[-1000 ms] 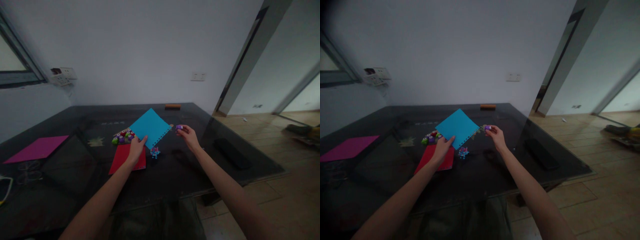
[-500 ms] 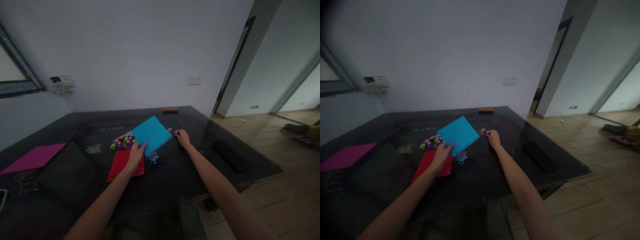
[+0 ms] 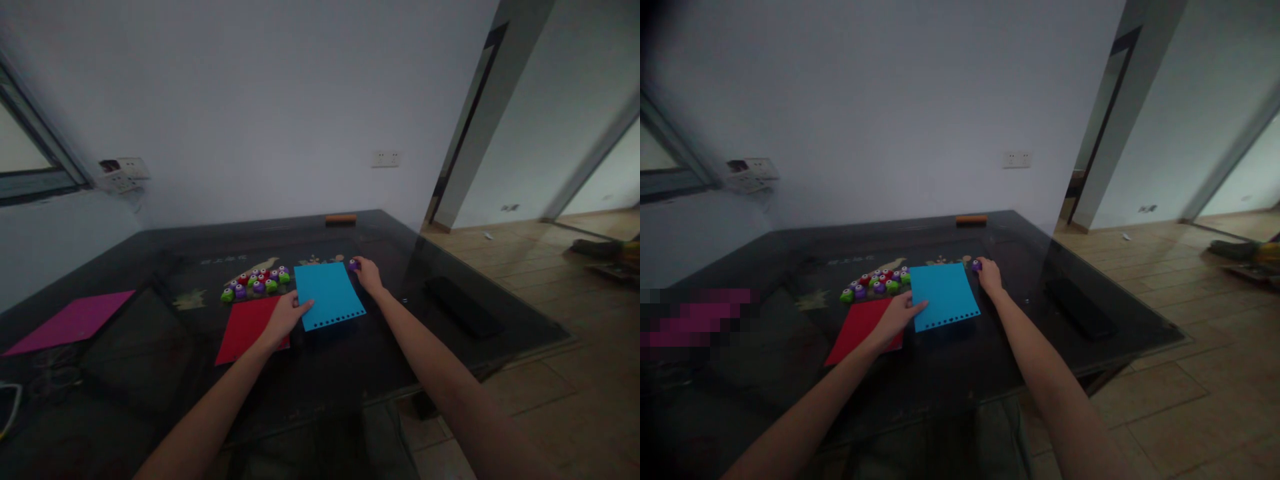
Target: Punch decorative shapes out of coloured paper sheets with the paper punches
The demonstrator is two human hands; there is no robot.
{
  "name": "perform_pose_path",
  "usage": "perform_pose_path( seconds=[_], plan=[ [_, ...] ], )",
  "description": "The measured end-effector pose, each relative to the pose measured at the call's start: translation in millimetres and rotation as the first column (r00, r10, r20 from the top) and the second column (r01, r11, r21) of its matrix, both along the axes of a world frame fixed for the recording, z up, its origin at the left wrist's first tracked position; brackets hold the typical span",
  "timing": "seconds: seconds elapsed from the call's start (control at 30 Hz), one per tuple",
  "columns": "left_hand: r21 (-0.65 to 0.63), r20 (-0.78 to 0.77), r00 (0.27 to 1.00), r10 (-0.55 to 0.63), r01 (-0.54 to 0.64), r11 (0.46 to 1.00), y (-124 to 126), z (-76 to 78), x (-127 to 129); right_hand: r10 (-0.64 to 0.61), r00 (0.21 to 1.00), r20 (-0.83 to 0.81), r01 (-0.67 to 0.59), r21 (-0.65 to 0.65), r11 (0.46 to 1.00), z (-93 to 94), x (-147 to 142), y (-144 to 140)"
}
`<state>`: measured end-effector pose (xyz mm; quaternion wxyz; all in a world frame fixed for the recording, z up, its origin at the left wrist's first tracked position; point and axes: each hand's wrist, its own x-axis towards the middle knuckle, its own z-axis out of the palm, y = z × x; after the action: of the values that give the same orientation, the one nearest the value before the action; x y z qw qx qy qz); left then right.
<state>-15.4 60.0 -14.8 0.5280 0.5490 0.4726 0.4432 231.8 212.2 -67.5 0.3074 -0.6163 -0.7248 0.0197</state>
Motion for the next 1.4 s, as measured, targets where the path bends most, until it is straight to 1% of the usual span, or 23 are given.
perform_pose_path(
  seconds=[0.1,0.2,0.37,0.5,0.67,0.77,0.87,0.93,0.97,1.0,1.03,1.07,1.1,1.13,1.17,1.2,1.27,1.33,1.4],
  plan=[
    [0.009,-0.007,1.000,-0.015,0.016,1.000,1.4,-3.5,-0.9,-0.007,1.000,-0.004,0.007,-0.003,1.000,0.4,1.5,1.0],
    [0.026,-0.047,0.999,-0.017,0.019,1.000,1.1,-4.3,-0.9,-0.046,0.999,-0.016,0.046,-0.007,0.999,0.8,4.4,2.3],
    [0.029,-0.079,0.997,-0.015,0.018,0.999,-3.4,2.2,2.0,-0.080,0.997,-0.013,0.080,-0.003,0.997,-0.4,11.5,4.7],
    [0.010,-0.076,0.997,-0.018,0.018,1.000,-5.9,7.1,3.9,-0.117,0.993,-0.010,0.117,0.014,0.993,-1.7,16.4,6.5],
    [0.004,-0.080,0.997,-0.018,0.018,1.000,-4.5,4.2,3.3,-0.129,0.991,-0.036,0.130,0.004,0.992,-2.7,18.9,5.4],
    [0.013,-0.066,0.998,-0.024,0.024,1.000,-3.1,1.4,2.5,-0.127,0.990,-0.067,0.129,0.024,0.991,1.4,19.1,1.6],
    [0.038,-0.038,0.999,-0.010,0.011,0.999,-1.9,1.0,1.1,-0.107,0.982,-0.154,0.125,0.111,0.986,14.0,18.0,-3.7],
    [0.061,-0.035,0.999,0.009,-0.007,0.998,-1.3,1.9,-0.6,-0.034,0.964,-0.262,0.072,0.139,0.988,26.3,14.4,-8.3],
    [0.072,-0.036,0.999,0.016,-0.013,0.997,-0.9,2.4,-1.7,0.031,0.942,-0.333,0.011,0.122,0.992,32.7,11.2,-11.1],
    [0.081,-0.038,0.999,0.018,-0.015,0.997,-0.4,2.7,-2.8,0.103,0.902,-0.420,-0.078,0.075,0.994,38.7,7.1,-14.3],
    [0.087,-0.037,0.999,0.019,-0.016,0.996,0.1,2.9,-3.9,0.162,0.840,-0.518,-0.185,0.008,0.983,44.0,2.3,-18.0],
    [0.091,-0.033,0.999,0.019,-0.016,0.996,0.6,3.0,-4.8,0.209,0.765,-0.609,-0.311,-0.066,0.948,48.2,-3.0,-22.0],
    [0.096,-0.026,0.999,0.019,-0.017,0.995,1.2,2.9,-5.6,0.228,0.695,-0.682,-0.421,-0.129,0.898,51.4,-8.3,-26.2],
    [0.098,-0.018,1.000,0.019,-0.017,0.995,1.9,2.7,-6.2,0.228,0.645,-0.729,-0.501,-0.179,0.847,53.6,-13.4,-30.4],
    [0.099,-0.009,1.000,0.020,-0.019,0.995,2.5,2.5,-6.7,0.219,0.619,-0.755,-0.551,-0.218,0.805,54.9,-17.8,-34.2],
    [0.099,-0.002,1.000,0.021,-0.021,0.995,3.2,2.5,-7.1,0.207,0.606,-0.768,-0.580,-0.248,0.776,55.5,-21.4,-37.6],
    [0.105,-0.006,0.999,0.037,-0.036,0.994,4.7,2.6,-8.3,0.185,0.599,-0.779,-0.596,-0.280,0.753,55.8,-25.7,-42.2],
    [0.134,-0.039,0.996,0.079,-0.073,0.988,6.7,2.8,-10.6,0.170,0.593,-0.787,-0.594,-0.286,0.752,56.2,-27.0,-44.4],
    [0.173,-0.084,0.985,0.149,-0.133,0.976,9.6,2.5,-14.3,0.165,0.592,-0.789,-0.588,-0.283,0.758,57.6,-26.8,-45.5]
  ],
)
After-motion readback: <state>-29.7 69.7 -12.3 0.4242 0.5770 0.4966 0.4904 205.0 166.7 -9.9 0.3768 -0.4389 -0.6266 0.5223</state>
